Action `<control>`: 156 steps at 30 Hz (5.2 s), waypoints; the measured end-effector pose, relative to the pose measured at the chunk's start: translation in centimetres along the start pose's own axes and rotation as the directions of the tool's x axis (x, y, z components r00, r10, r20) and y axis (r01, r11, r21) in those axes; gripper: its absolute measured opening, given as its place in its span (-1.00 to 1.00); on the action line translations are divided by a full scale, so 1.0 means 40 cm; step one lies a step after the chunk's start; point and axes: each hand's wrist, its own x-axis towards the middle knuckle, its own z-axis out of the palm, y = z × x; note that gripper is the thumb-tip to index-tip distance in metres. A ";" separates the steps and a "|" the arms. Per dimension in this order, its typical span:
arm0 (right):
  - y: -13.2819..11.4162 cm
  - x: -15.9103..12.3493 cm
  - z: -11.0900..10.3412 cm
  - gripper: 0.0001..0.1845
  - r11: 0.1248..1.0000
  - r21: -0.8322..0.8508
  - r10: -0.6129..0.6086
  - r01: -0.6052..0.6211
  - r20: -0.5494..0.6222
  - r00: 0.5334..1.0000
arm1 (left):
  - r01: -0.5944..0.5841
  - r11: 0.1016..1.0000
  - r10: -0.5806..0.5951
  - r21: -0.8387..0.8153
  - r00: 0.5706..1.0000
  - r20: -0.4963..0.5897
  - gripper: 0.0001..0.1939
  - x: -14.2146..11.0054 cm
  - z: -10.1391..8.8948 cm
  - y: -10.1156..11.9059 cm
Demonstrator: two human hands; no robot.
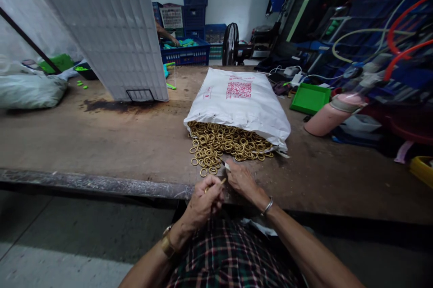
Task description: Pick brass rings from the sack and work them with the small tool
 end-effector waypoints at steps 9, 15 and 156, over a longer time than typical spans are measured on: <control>-0.045 0.048 0.014 -0.85 0.993 0.080 0.101 -0.091 -0.131 0.986 | 0.071 0.915 -0.110 -0.398 0.991 -0.076 -0.69 0.035 -0.064 -0.036; -0.048 0.062 0.010 -0.85 0.996 0.033 0.084 -0.082 -0.078 0.993 | 0.101 0.902 -0.139 -0.419 0.988 -0.061 -0.68 0.034 -0.073 -0.028; -0.033 0.058 0.018 -0.86 0.990 0.008 0.140 -0.140 -0.085 0.986 | 0.104 0.854 -0.144 -0.509 0.989 -0.039 -0.66 0.064 -0.088 -0.027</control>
